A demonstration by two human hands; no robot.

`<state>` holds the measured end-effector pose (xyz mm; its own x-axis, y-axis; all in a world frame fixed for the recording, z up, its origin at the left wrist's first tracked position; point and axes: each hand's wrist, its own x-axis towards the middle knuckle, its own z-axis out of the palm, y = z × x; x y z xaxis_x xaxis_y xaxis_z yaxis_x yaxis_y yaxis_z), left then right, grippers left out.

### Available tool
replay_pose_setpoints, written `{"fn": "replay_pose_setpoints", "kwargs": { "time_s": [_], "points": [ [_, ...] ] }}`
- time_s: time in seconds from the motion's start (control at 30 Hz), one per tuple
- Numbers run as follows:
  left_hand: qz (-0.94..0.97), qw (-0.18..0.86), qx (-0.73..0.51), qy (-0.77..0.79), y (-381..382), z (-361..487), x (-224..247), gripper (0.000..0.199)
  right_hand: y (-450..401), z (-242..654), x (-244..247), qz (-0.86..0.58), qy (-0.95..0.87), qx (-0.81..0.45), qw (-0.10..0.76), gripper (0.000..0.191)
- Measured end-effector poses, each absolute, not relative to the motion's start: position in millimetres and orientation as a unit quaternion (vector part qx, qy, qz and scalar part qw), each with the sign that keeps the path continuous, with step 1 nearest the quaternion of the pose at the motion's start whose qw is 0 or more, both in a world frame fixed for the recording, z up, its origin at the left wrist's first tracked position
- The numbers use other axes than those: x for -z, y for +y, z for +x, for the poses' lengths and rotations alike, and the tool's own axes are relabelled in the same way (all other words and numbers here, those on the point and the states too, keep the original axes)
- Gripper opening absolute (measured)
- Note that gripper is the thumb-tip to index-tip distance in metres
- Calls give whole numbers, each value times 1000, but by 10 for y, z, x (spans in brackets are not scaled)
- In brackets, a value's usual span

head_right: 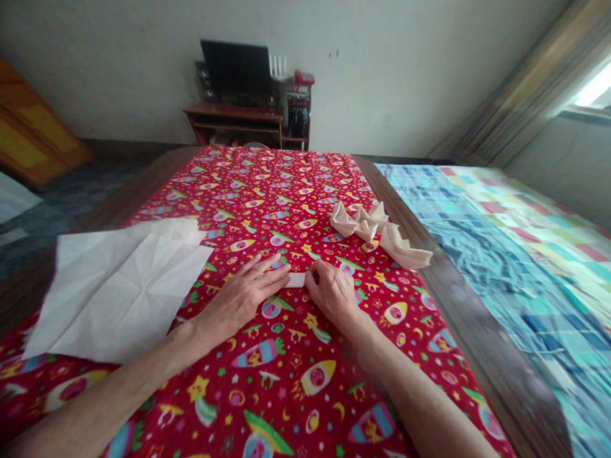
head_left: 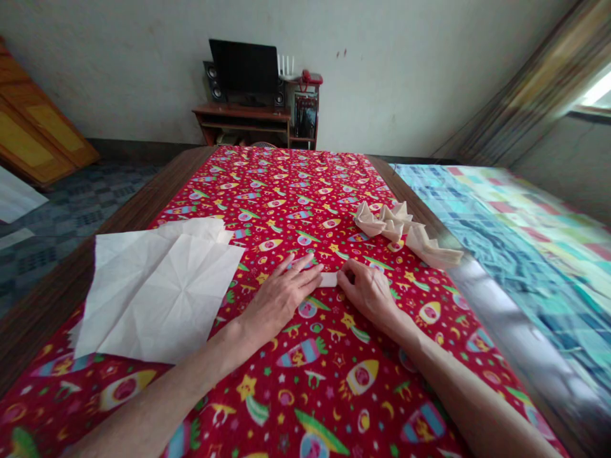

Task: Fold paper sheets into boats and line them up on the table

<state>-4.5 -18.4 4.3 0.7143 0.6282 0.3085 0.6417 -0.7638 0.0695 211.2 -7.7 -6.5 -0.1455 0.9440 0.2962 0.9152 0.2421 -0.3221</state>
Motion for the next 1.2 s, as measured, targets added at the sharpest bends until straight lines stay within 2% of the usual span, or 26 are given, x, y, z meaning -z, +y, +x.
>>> {"fn": "replay_pose_setpoints", "kwargs": {
  "time_s": [0.2,0.3,0.4,0.5,0.57,0.63,0.83,1.2],
  "points": [
    [-916,-14,119,-382,-417,67,34,48,-87,2119,105,-599,-766,-6,234,18],
    [-910,-11,123,-397,-495,106,47,56,-100,2119,91,-595,-771,-1,228,18],
    [-909,-11,121,-400,-512,120,51,58,-166,2105,57,-576,-784,55,225,18],
    [-908,-17,130,-399,-503,121,52,55,-300,2064,44,-477,-844,117,215,32],
    [-905,-27,132,-403,-499,120,48,54,-394,2028,56,-383,-898,97,195,41],
    [-902,-31,132,-410,-497,119,42,55,-459,2003,77,-351,-919,55,170,47],
    [-904,-11,135,-406,-483,94,6,53,-453,2063,118,-382,-916,-8,120,58],
    [-893,-9,111,-437,-505,-128,-54,41,-498,2193,56,-410,-905,-1,118,50]
  ]
}}
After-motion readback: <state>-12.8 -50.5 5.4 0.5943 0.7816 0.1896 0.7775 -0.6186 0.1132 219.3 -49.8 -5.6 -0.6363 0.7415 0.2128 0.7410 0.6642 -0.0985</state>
